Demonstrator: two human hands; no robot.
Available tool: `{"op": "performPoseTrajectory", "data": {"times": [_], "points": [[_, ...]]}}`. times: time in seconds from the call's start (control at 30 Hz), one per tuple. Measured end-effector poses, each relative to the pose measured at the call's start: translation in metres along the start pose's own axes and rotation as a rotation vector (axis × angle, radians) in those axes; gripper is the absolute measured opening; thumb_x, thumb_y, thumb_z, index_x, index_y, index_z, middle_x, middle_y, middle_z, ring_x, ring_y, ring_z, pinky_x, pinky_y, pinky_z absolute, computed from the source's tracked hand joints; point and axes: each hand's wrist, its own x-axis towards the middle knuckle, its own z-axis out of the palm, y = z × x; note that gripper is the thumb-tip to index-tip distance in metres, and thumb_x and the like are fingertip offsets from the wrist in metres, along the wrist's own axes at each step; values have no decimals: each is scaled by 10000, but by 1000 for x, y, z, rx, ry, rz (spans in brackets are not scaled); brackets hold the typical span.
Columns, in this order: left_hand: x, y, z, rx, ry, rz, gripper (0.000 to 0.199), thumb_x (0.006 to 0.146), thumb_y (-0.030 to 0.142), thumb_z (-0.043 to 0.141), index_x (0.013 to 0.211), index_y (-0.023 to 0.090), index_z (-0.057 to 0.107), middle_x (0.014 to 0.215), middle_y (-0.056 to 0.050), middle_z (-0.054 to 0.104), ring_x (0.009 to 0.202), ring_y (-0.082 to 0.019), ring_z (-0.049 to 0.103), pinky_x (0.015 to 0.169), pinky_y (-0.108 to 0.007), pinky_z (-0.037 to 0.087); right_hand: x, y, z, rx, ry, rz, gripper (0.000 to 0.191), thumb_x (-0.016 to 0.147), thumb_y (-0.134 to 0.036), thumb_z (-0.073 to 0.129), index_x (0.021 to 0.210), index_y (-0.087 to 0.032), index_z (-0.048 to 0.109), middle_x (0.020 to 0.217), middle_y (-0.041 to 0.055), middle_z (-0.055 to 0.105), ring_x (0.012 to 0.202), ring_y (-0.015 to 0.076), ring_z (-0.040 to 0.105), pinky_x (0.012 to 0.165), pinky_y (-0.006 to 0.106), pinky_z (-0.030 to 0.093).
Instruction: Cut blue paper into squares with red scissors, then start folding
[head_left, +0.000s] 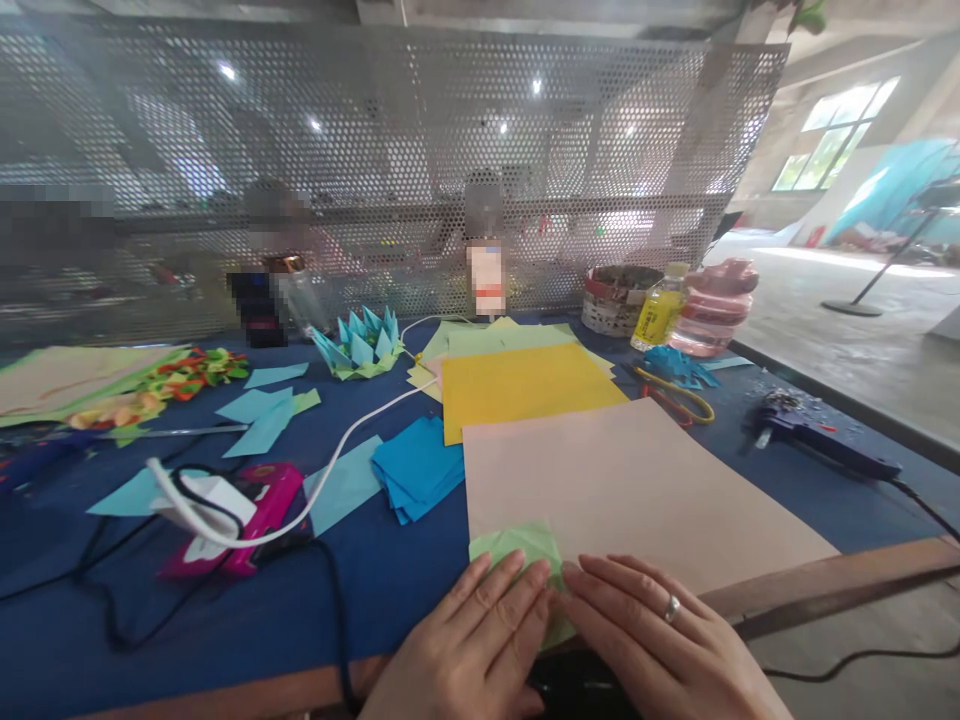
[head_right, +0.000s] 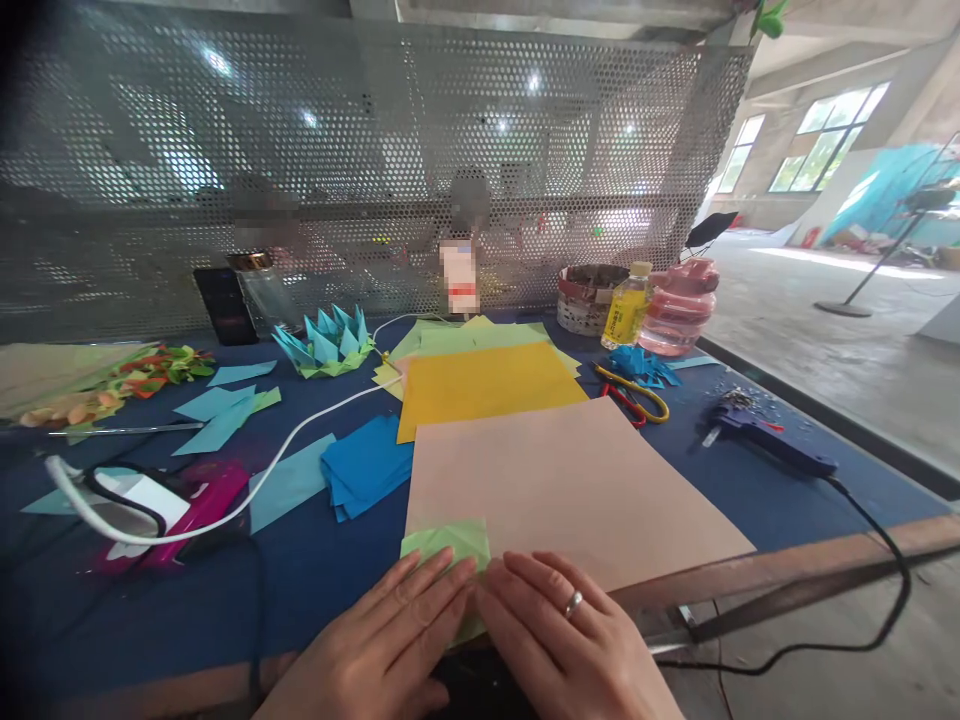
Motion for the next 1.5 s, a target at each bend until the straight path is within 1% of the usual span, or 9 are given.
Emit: {"op": "performPoseTrajectory", "data": {"times": [0.1, 0.17, 0.27, 0.47, 0.57, 0.67, 0.87, 1.17, 1.5], "points": [[3, -1, -3, -2, 7, 8, 425, 890, 284, 507, 1245, 53, 533, 1315, -130, 560, 1300, -249, 414, 1084, -370, 356, 5, -3, 2, 36, 64, 11, 363, 946, -145, 331, 1090, -191, 661, 1087, 28, 708, 999, 141, 663, 970, 243, 480], [5, -3, -7, 4, -12, 25, 428, 898, 297, 498, 1241, 45, 534, 1301, -132, 571, 1271, -250, 454, 1065, -365, 383, 9, -3, -4, 38, -50, -24, 317, 919, -128, 406, 1114, -174, 652, 1117, 40, 694, 1012, 141, 659, 936, 219, 505], [2, -10, -14, -48, -71, 7, 471, 910, 371, 471, 1247, 46, 528, 1294, -128, 575, 1239, -237, 491, 1031, -336, 423, 10, -1, -9, 20, -95, -50, 310, 909, -117, 423, 1101, -172, 660, 1114, 39, 694, 1006, 145, 663, 884, 208, 538], [-16, -25, -25, -216, -132, -178, 430, 950, 299, 399, 1356, 158, 425, 1365, -64, 516, 1288, -185, 434, 1044, -360, 414, 3, -3, 4, 22, 114, 2, 381, 980, -194, 316, 1043, -176, 691, 1077, 33, 713, 1054, 134, 637, 980, 239, 474], [-20, -25, -26, -245, -133, -251, 414, 959, 311, 379, 1354, 198, 430, 1380, -32, 504, 1309, -178, 404, 1062, -375, 392, 6, -3, -1, 27, -21, -28, 333, 972, -188, 366, 1069, -167, 685, 1113, 25, 698, 1064, 128, 631, 976, 213, 471], [-20, -25, -27, -215, -131, -282, 429, 960, 342, 366, 1360, 200, 422, 1384, -31, 498, 1313, -182, 398, 1056, -379, 399, 10, -2, -10, -1, -88, -72, 314, 960, -169, 391, 1080, -152, 682, 1127, 38, 690, 1051, 144, 640, 931, 215, 508], [-19, -28, -30, -91, -179, -250, 442, 929, 216, 432, 1366, 157, 405, 1386, -59, 489, 1289, -200, 432, 1002, -396, 459, 12, -1, -11, -1, -65, -66, 335, 963, -158, 368, 1060, -155, 688, 1115, 28, 695, 1031, 141, 650, 918, 212, 516], [-16, -23, -25, -78, -178, -331, 439, 902, 339, 503, 1317, 201, 475, 1349, -49, 534, 1246, -210, 487, 981, -423, 477, 14, -3, -17, -24, -100, -79, 326, 952, -154, 385, 1073, -172, 686, 1096, 36, 704, 1016, 136, 658, 937, 207, 497], [-12, -17, -26, 7, -153, -298, 481, 904, 260, 469, 1365, 133, 415, 1379, -81, 497, 1271, -229, 457, 994, -396, 469, 9, -5, -6, -8, 25, -42, 388, 967, -154, 315, 1033, -167, 698, 1075, 42, 713, 1017, 142, 657, 924, 220, 511]]}}
